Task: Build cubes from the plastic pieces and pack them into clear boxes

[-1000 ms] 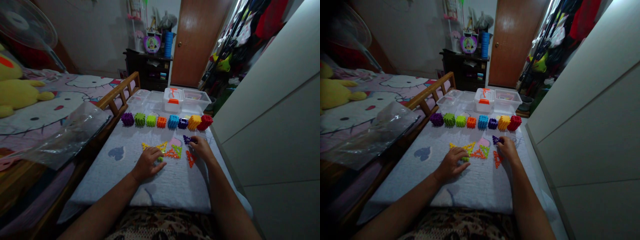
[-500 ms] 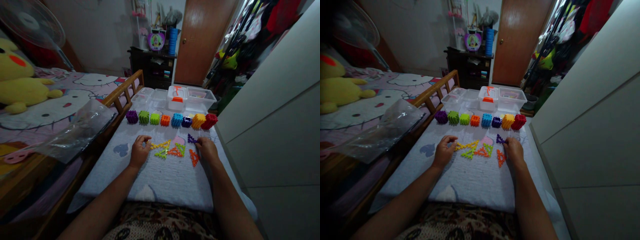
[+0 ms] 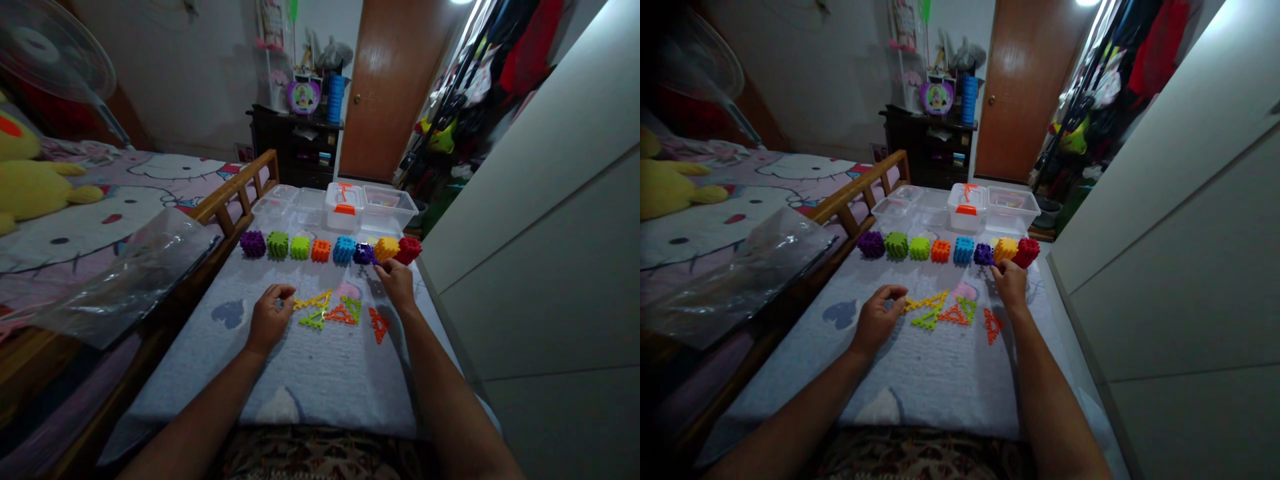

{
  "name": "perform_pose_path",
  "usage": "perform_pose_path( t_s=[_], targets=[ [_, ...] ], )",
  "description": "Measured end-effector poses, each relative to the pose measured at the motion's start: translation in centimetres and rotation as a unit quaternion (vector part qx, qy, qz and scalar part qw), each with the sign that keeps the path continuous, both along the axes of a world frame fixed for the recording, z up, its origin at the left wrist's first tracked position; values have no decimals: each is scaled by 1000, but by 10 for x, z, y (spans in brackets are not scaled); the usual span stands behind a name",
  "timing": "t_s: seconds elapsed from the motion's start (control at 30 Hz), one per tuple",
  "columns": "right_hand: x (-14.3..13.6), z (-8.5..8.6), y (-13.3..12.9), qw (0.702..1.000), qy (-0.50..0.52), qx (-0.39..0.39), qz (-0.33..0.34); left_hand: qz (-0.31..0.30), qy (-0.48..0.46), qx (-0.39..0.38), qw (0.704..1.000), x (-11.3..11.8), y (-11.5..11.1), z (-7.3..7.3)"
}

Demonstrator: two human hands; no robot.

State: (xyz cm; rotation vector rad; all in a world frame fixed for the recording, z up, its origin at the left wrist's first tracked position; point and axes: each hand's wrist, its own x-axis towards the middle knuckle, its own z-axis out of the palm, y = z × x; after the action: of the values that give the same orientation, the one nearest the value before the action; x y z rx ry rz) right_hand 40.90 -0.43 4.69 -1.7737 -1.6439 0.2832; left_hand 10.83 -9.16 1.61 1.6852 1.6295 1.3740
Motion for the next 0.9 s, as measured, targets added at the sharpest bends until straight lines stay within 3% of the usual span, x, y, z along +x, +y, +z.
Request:
perform_pose_path(
  t_s=[0.17, 0.37, 0.53, 0.9],
  targets=[
    [-15, -10, 21, 999, -21, -7, -45, -1, 0, -1, 1000, 1, -2, 1],
    [-20, -20, 26, 999, 8, 25, -48, -9, 5, 3, 1000, 1, -2, 0],
    [-23, -19, 31, 997, 14, 46, -57, -16, 7, 0, 1000, 1, -2, -1],
    [-25, -16, 29, 995, -45, -9, -85, -26, 16, -3, 1000, 1, -2, -2]
  ],
)
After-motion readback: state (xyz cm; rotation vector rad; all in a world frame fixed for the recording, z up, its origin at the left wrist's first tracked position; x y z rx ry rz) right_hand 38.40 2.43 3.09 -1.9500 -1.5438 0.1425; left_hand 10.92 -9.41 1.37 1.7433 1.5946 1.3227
